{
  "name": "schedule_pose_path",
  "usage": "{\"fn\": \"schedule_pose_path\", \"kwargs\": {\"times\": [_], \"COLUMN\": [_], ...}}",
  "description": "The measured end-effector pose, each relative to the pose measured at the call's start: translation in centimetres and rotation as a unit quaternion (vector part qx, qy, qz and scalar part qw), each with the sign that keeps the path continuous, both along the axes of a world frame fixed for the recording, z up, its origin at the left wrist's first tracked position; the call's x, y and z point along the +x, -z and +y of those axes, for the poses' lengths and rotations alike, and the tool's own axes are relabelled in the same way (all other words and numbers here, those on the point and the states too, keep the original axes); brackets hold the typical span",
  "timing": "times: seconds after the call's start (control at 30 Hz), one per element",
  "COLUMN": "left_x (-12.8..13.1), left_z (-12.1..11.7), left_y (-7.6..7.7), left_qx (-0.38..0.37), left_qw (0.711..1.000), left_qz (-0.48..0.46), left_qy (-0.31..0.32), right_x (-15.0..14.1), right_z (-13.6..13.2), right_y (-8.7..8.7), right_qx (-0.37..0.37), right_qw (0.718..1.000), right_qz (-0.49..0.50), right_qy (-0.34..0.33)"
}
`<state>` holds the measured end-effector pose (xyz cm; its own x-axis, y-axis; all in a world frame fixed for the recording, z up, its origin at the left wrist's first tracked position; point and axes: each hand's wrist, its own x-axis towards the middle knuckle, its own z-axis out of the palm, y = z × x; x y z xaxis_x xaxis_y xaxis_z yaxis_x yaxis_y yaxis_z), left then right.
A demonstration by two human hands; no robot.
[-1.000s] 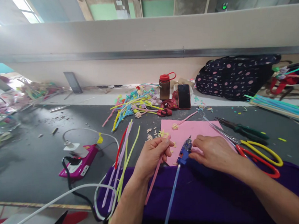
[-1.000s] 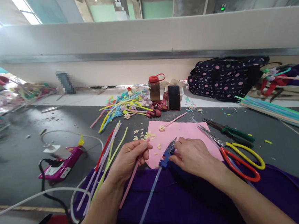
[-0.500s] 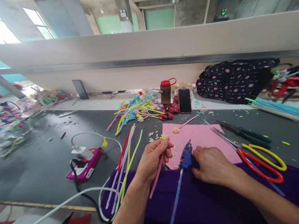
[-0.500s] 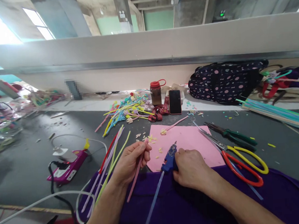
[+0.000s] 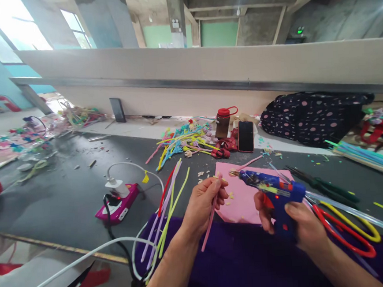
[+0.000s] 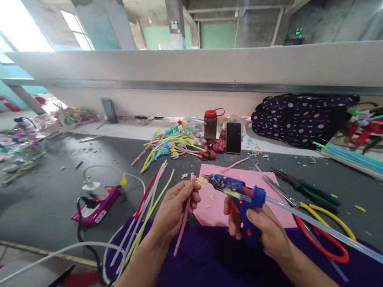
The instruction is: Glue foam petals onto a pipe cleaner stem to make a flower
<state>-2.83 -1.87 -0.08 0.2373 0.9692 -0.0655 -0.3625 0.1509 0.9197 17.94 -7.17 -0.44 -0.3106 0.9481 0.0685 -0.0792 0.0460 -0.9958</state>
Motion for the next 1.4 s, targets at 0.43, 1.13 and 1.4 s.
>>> {"fn": "schedule_pose_path", "kwargs": {"times": [0.43, 1.13, 1.4], "left_x": [0.3, 0.3, 0.3], "left_z": [-0.1, -0.2, -0.2], "left_y": [-0.1, 0.0, 0.1], "left_qx": [0.014, 0.031, 0.030], "left_qw": [1.000, 0.999, 0.999], "left_qz": [0.003, 0.017, 0.020], "left_qy": [-0.006, 0.008, 0.009], "right_x": [-1.1, -0.6, -0.5], "right_z": [-1.1, -0.9, -0.8], "right_y": [0.1, 1.1, 1.2], "right_qx": [0.092, 0.090, 0.103], "right_qw": [0.993, 0.990, 0.986], "right_qz": [-0.066, -0.082, -0.122], "right_qy": [0.042, 0.068, 0.055]}}
